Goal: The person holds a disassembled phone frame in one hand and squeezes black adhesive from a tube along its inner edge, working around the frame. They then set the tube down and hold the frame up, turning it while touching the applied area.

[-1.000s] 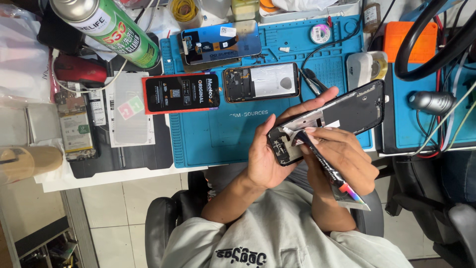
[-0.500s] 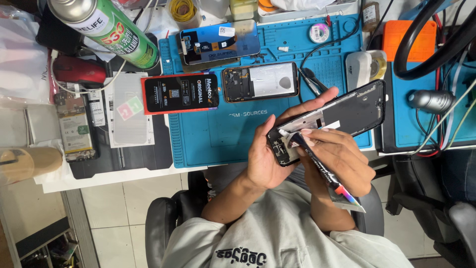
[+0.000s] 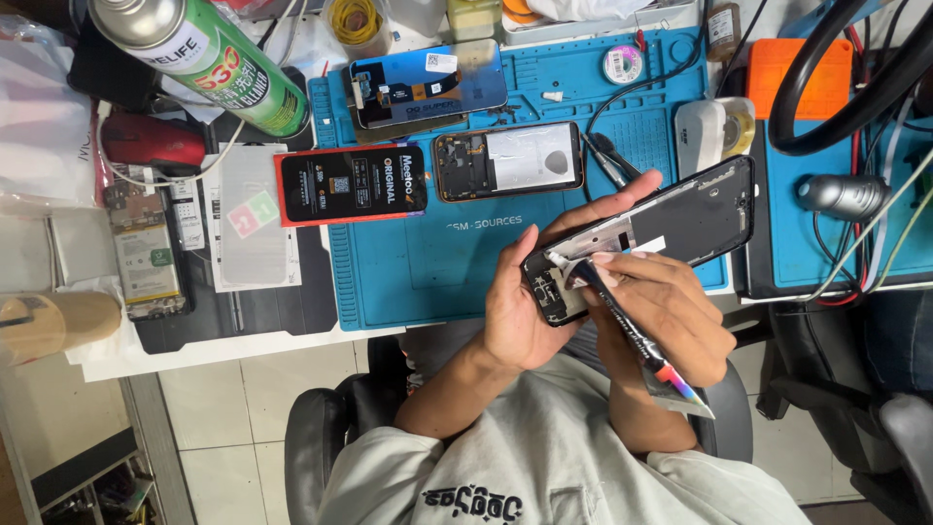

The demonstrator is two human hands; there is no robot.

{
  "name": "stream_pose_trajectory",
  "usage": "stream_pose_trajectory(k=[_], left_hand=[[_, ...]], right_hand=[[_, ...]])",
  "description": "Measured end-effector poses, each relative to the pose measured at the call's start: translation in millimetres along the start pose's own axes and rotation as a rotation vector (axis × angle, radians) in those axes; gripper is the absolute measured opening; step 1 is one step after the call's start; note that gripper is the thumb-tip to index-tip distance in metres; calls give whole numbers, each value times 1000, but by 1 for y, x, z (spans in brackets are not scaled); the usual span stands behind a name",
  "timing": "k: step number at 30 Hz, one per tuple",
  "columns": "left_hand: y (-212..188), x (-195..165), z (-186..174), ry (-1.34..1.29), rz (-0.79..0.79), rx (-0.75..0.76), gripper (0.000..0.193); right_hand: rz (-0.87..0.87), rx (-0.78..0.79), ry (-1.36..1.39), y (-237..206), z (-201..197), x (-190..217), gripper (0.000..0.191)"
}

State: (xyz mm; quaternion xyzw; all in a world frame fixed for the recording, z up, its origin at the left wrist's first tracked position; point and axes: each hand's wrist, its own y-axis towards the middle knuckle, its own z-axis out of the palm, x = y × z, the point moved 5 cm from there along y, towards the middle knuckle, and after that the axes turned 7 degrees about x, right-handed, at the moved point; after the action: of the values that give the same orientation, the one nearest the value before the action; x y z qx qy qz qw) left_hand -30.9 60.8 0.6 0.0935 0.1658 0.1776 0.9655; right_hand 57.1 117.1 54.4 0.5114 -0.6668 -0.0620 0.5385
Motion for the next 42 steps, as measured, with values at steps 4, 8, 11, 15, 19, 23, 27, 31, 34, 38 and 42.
stream_pose_trajectory(k=[4, 8, 11, 15, 19, 23, 27, 31, 34, 38, 42], left_hand=[[1, 0, 0, -8, 3, 3, 63], [0, 0, 0, -7, 1, 8, 63], [0, 1, -1, -18, 0, 5, 63], [0, 1, -1, -14, 4, 4, 63], [0, 1, -1, -24, 5, 11, 63], [1, 0, -2, -44, 2, 1, 63], [0, 0, -1, -17, 1, 3, 63], [0, 0, -2, -16, 13, -2, 63], [0, 0, -2, -29, 14, -1, 63], [0, 0, -3, -22, 10, -4, 63], [-1, 0, -2, -26, 10, -10, 63]], right_hand=[[21, 0, -9, 0, -2, 0, 25], [26, -4, -11, 0, -3, 0, 26], [36, -18, -10, -1, -3, -2, 25], [26, -12, -11, -2, -4, -2, 26], [35, -4, -14, -3, -4, -2, 25], [46, -12, -8, -3, -3, -3, 24], [15, -10, 4, -2, -2, -3, 25], [28, -9, -4, -2, -2, -4, 25], [25, -7, -11, -2, -2, -3, 25], [9, -4, -7, 0, -1, -2, 25], [44, -39, -64, 0, 0, -3, 23]])
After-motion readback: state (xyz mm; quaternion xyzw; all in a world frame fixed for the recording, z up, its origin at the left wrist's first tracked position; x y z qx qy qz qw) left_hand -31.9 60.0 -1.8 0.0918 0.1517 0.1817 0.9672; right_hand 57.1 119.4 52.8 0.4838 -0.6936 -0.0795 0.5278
